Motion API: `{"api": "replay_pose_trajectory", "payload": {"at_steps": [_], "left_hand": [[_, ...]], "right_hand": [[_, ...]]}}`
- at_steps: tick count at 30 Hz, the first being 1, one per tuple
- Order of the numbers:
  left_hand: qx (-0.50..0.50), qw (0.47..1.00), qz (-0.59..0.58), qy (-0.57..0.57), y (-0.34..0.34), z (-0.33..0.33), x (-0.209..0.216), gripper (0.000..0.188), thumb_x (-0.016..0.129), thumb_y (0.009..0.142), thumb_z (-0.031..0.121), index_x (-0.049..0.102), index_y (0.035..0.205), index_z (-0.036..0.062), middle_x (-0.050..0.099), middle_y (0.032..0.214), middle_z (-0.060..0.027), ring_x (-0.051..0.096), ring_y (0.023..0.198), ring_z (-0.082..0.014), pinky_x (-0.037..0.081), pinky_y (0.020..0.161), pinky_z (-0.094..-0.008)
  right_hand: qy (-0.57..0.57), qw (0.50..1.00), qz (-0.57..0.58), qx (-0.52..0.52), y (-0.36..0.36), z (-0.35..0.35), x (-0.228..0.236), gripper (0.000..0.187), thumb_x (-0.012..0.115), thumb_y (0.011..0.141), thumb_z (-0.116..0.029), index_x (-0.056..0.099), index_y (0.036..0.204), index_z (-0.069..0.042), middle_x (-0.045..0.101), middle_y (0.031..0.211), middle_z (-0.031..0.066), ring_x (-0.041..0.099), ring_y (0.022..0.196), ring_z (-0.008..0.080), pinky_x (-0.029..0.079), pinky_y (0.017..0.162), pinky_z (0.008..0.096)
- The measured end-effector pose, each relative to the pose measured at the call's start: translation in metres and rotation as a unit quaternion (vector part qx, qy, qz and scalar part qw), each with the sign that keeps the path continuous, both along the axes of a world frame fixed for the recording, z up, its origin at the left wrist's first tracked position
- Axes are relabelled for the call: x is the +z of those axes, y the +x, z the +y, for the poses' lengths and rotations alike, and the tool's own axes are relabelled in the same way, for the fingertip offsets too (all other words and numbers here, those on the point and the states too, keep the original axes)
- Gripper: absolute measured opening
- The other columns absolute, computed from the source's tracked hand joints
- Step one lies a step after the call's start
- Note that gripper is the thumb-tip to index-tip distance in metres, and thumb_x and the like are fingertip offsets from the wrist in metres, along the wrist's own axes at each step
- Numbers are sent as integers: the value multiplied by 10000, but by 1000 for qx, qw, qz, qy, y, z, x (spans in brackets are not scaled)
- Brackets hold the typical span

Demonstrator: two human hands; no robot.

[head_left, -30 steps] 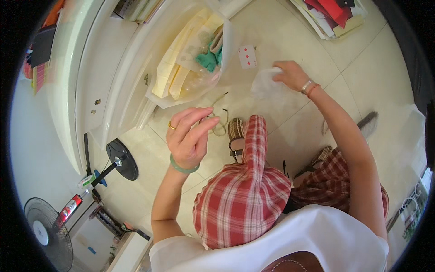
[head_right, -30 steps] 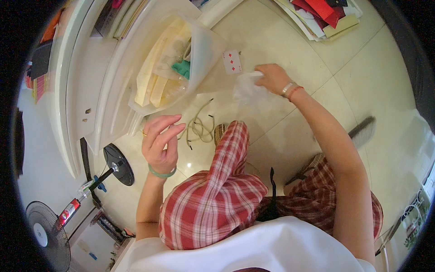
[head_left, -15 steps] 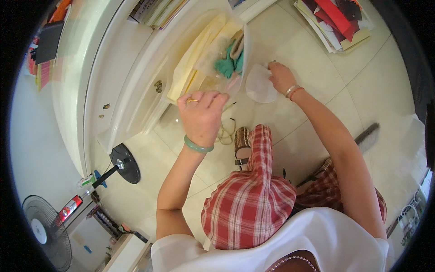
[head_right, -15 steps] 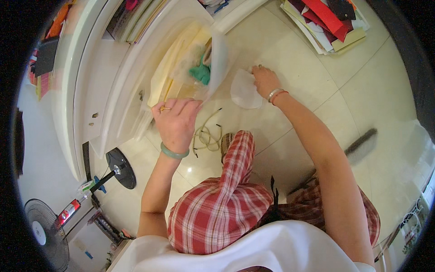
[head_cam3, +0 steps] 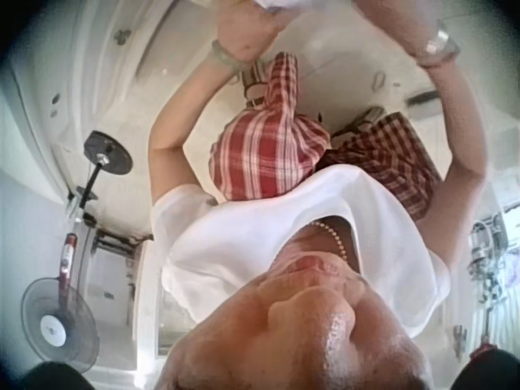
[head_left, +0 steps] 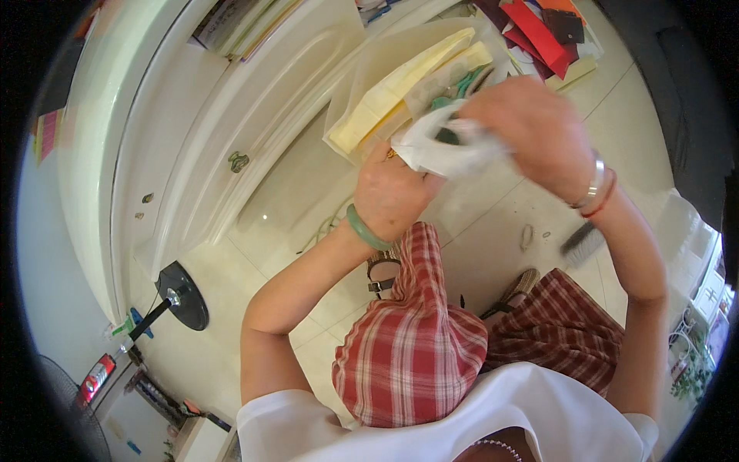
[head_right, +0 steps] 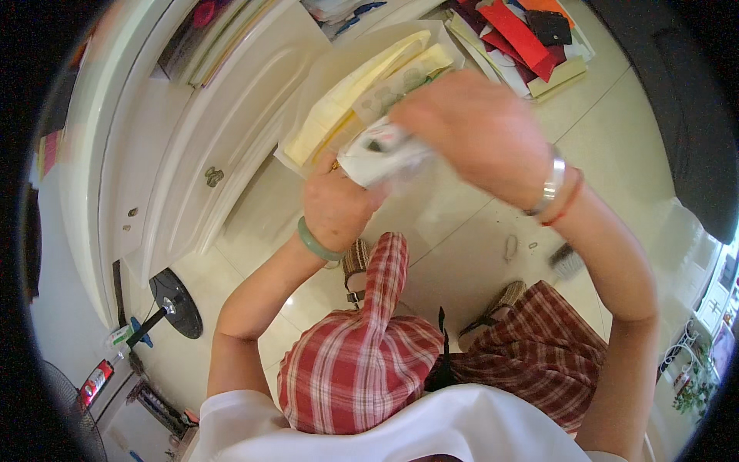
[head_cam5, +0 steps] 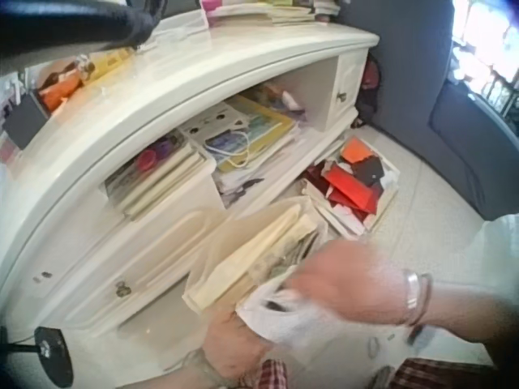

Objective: The person sits on the floor and organizes various paper items, including red envelopes, colored paper, and a wallet. They fold red envelopes, sort through a plastic bag containing paper scraps, and place items into a drawer. The person also handles a green cable and a small black pouch before returning to sorting paper.

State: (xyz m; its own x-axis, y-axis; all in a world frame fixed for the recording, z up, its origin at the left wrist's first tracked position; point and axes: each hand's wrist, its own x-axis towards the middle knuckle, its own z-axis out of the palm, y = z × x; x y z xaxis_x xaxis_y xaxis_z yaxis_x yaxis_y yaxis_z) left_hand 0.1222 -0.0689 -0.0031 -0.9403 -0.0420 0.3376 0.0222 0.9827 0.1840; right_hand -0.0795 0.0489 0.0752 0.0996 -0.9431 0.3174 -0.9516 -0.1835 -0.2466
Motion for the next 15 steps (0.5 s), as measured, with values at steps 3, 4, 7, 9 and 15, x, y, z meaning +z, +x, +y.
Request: {"api": "replay_pose_trajectory", "payload": {"at_steps": [3,4,7,9,15], "left_hand": [[-1,1000,3,9,0,3,-6,234,641,712,128,692,933,185,651,816,31,608,735,-126,437,637,-308],[-3,1000,24,16,-3,2,-7,231,644,710,130,693,930,181,646,806,29,608,730,-123,433,622,-302],[-34,999,27,20,-6,5,-3,213,643,716,130,693,919,172,634,790,24,603,718,-118,422,592,-284],[-48,998,16,21,-6,11,0,162,636,720,136,667,877,162,599,755,17,593,702,-126,418,583,-281],[-10,999,0,37,-6,-7,-5,151,622,724,133,632,874,149,559,729,0,581,679,-167,421,590,-294]], "right_hand": [[331,936,115,-43,27,-27,-23,94,591,788,-105,679,816,-85,687,857,95,682,858,261,539,704,382],[330,935,126,18,20,-29,-42,123,597,773,-121,693,843,-92,682,802,98,677,777,287,535,663,389],[429,886,150,92,25,-43,-97,164,615,754,-157,722,864,-101,707,858,115,692,810,292,543,710,396],[385,917,99,35,36,-41,-151,193,614,770,-154,728,915,-98,712,972,128,681,942,293,534,804,401],[610,790,26,59,24,-89,-97,429,708,737,-251,643,1100,-32,678,1062,175,650,975,326,504,862,405]]}}
